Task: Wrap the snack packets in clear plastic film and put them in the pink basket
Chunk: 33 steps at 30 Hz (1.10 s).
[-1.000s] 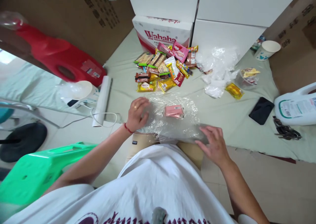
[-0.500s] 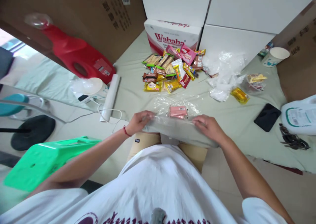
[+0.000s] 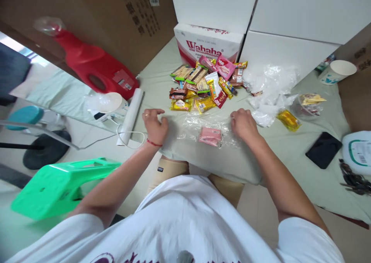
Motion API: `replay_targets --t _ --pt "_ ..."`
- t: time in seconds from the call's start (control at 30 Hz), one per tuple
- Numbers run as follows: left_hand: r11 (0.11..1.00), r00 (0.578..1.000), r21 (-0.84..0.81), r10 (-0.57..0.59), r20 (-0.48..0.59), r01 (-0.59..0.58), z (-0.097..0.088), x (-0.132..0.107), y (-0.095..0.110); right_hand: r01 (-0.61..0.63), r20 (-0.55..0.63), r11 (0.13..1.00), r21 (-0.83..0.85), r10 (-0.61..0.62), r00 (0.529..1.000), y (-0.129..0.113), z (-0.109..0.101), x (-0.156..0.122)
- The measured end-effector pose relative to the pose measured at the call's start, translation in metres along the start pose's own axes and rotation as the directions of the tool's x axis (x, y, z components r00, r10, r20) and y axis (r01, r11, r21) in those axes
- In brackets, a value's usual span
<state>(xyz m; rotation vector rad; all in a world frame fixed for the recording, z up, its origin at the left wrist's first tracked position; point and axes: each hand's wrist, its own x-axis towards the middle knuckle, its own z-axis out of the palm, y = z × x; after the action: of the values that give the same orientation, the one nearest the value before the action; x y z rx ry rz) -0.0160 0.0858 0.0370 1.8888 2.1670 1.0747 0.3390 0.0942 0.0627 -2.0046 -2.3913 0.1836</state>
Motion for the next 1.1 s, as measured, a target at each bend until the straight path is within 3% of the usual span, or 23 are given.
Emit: replay_targets --t 0.07,0.1,0.17,0.23,0.27,0.33,0.47,0.63,0.77,0.87,0.9,0.97,1.03,1.1 --pt "0.988 0.988 -0.037 0.150 -0.021 -0.151 -0.014 -0.015 0.019 0.105 0.019 0.993 0.045 -0.106 0.994 -0.008 0.001 0.021" --pt "0.962 0.961 -0.073 0.268 0.066 -0.263 -0.017 -0.024 0.032 0.144 0.051 0.988 0.059 -0.147 0.988 -0.013 0.004 0.032" --pt "0.866 0.815 -0.166 0.499 0.295 -0.471 -0.013 -0.041 0.058 0.176 0.124 0.982 0.065 -0.183 0.975 -0.024 0.011 0.053" --pt "0.817 0.675 -0.192 0.562 0.477 -0.544 0.000 -0.054 0.079 0.165 0.198 0.983 0.086 -0.179 0.964 -0.031 0.017 0.069" --pt "0.810 0.628 -0.186 0.557 0.544 -0.557 0.008 -0.059 0.086 0.155 0.238 0.980 0.125 -0.182 0.954 -0.033 0.019 0.076" --pt "0.812 0.587 -0.155 0.525 0.617 -0.563 0.021 -0.064 0.092 0.149 0.304 0.953 0.262 -0.228 0.925 -0.033 0.019 0.083" --pt "0.818 0.596 -0.114 0.499 0.630 -0.564 0.030 -0.066 0.088 0.204 0.256 0.853 0.481 -0.359 0.897 -0.029 0.006 0.075" --pt "0.818 0.591 -0.100 0.488 0.642 -0.566 0.026 -0.069 0.085 0.437 0.183 0.845 0.308 -0.503 0.845 -0.044 -0.006 0.022" --pt "0.847 0.608 -0.138 0.472 0.639 -0.513 0.026 -0.072 0.084 0.464 0.170 0.871 0.159 -0.488 0.856 -0.056 0.011 -0.019" --pt "0.871 0.632 -0.350 0.491 0.600 -0.344 0.026 -0.072 0.073 0.463 0.101 0.868 0.178 -0.484 0.869 -0.058 0.032 -0.037" --pt "0.865 0.658 -0.437 0.480 0.581 -0.246 0.026 -0.071 0.066 0.477 0.074 0.857 0.196 -0.498 0.864 -0.057 0.038 -0.041" --pt "0.839 0.748 -0.545 0.365 0.555 -0.006 0.027 -0.066 0.048 0.518 0.032 0.825 0.227 -0.538 0.842 -0.056 0.043 -0.048" --pt "0.819 0.847 -0.532 0.116 0.518 0.214 0.029 -0.057 0.027 0.557 0.022 0.792 0.250 -0.580 0.814 -0.056 0.041 -0.054" --pt "0.825 0.906 -0.479 -0.092 0.412 0.301 0.032 -0.043 0.010 0.570 0.037 0.779 0.260 -0.598 0.800 -0.058 0.035 -0.060"
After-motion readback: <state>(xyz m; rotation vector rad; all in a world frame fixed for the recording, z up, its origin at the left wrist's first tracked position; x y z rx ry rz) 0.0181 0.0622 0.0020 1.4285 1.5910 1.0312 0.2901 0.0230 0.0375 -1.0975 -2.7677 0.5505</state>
